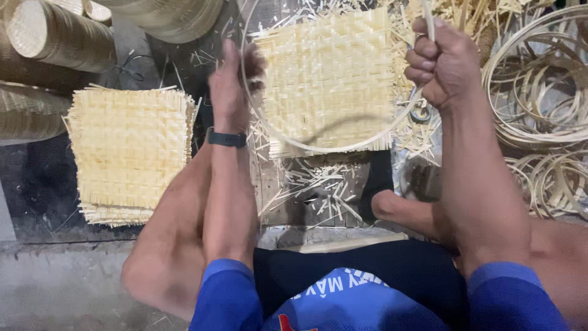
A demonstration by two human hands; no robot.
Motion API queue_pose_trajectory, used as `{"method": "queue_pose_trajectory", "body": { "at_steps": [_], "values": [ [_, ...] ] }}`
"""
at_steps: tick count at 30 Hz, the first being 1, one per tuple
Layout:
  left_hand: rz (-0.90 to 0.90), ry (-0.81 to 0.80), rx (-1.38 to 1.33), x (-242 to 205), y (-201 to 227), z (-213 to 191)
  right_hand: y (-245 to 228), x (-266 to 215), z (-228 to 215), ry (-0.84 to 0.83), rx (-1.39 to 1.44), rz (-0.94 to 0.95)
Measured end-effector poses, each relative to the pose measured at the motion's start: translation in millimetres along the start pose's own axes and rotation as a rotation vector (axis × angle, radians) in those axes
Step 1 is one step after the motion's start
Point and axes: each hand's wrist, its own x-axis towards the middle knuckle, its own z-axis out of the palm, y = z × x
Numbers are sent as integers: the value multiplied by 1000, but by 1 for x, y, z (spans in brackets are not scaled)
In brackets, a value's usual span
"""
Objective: The person sits on the floor and repeatedly assembles round woven trays. They place a woven mat on a wooden mold, fit a circular rim around it, and trim the excess mat material with scissors. The finished trays are stacked on the floor.
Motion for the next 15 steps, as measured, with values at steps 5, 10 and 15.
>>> {"method": "queue_pose_trajectory", "body": {
  "at_steps": [5,10,15],
  "values": [
    [-546,-108,-794,-1,-49,-15,13,4,3,80,-230,-36],
    [-554,2,-890,3,-61,-20,23,5,-11,47,-47,-19],
    [-533,72,-874,-1,-58,-9,31,8,-15,66,-104,-19]
  ]
}}
